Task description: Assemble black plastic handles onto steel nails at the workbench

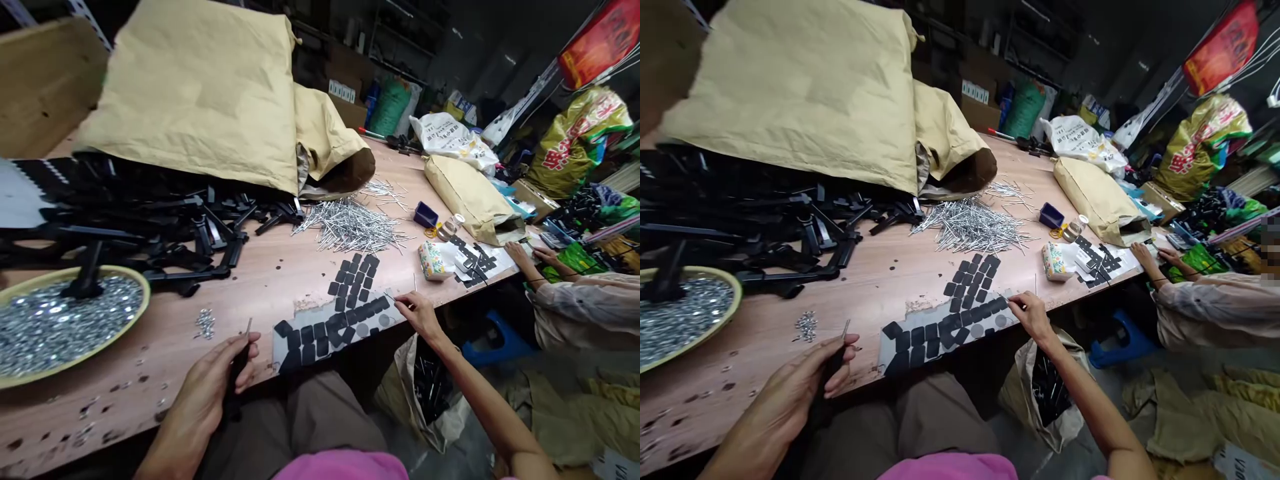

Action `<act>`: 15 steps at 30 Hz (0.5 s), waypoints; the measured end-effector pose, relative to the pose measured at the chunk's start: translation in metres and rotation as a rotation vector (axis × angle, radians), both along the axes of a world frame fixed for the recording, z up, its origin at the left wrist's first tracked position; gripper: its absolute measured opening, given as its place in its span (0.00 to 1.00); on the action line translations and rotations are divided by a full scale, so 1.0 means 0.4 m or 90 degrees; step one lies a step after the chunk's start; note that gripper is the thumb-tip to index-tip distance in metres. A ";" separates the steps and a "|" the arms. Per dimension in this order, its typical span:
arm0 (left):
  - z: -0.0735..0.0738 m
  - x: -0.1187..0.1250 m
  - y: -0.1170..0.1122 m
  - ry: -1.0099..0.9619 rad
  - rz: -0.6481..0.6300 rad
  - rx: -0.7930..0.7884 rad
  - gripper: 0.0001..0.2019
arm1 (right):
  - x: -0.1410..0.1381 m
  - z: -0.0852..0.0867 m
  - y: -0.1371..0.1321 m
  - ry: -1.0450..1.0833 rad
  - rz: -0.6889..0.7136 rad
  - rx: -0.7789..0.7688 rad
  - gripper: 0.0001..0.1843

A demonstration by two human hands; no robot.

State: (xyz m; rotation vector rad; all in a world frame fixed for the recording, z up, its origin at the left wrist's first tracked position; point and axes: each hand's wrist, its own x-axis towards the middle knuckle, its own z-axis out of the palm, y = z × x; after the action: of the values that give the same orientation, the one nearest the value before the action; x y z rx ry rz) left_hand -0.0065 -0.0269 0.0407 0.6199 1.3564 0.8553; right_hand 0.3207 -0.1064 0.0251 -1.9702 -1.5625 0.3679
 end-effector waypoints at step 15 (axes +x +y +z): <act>-0.018 0.070 -0.014 -0.057 -0.087 -0.041 0.17 | 0.060 -0.072 0.243 -0.360 0.132 -0.190 0.11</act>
State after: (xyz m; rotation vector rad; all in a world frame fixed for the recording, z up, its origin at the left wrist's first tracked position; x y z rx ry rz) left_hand 0.0215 -0.0326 0.0335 0.6101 1.2419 0.7188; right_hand 0.3447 -0.0092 -0.0037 -2.2740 -2.1823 0.1301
